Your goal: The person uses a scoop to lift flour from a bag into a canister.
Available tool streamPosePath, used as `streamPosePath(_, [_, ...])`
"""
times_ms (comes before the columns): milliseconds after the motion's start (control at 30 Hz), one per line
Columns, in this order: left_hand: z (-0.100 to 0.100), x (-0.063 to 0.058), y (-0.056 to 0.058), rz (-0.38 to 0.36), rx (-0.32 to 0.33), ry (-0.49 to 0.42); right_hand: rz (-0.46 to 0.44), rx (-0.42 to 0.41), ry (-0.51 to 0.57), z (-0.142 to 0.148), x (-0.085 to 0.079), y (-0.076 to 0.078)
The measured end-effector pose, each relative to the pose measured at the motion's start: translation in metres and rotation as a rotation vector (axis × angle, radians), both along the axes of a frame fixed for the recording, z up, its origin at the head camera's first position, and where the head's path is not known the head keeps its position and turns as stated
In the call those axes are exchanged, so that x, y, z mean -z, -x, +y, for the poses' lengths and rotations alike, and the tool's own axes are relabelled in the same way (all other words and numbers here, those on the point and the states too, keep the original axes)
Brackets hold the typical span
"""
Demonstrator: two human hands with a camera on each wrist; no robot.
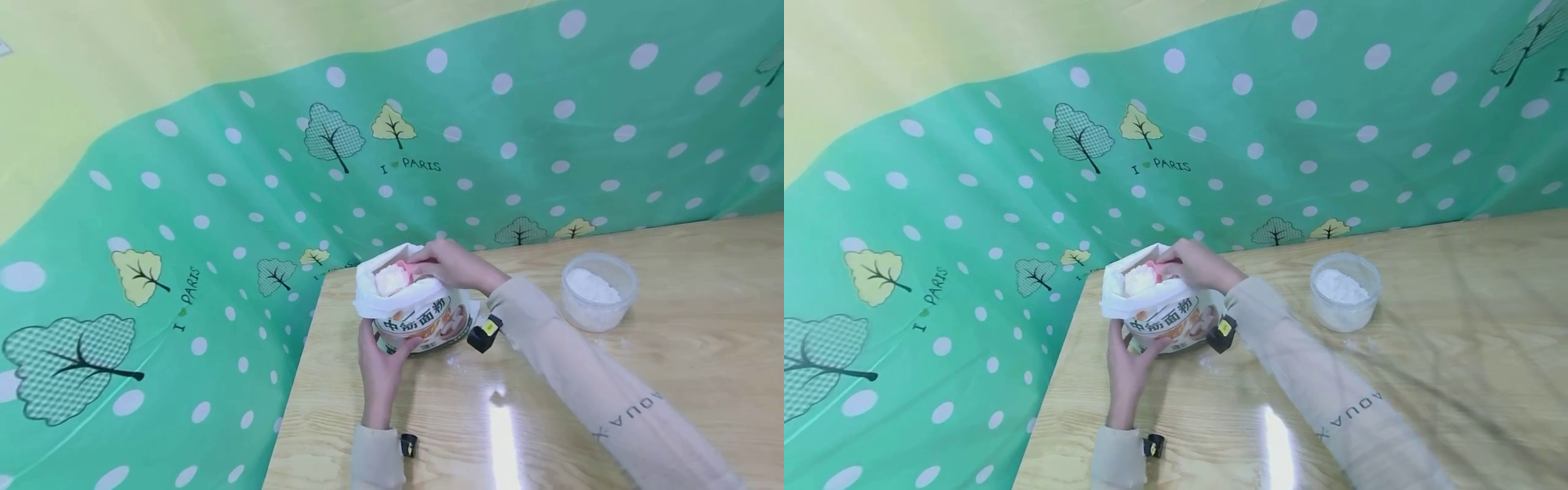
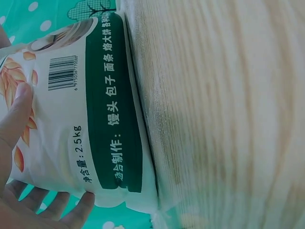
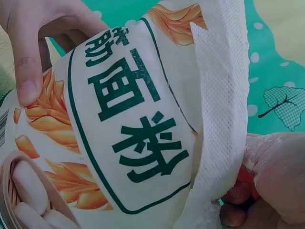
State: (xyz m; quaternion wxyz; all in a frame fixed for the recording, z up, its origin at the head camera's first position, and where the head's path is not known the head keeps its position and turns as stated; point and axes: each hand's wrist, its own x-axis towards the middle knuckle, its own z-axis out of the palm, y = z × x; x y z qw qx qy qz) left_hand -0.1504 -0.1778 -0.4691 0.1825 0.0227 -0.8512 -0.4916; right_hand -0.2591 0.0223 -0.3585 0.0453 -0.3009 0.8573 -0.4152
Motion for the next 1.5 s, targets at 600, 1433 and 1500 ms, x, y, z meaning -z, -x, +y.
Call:
streamPosePath(600, [0.001, -0.001, -0.001, 0.005, 0.008, -0.005, -0.066, 0.095, 0.037, 0.011, -0.007, -0.009])
streamPosePath(1433, [0.0, 0.0, -0.002, 0.0, -0.003, 0.0, -0.05, 0.127, 0.108, 0.029, -0.007, -0.02])
streamPosePath(1500, [0.0, 0.001, -0.002, -0.001, -0.001, -0.002, -0.05, 0.128, 0.108, 0.03, -0.008, -0.021])
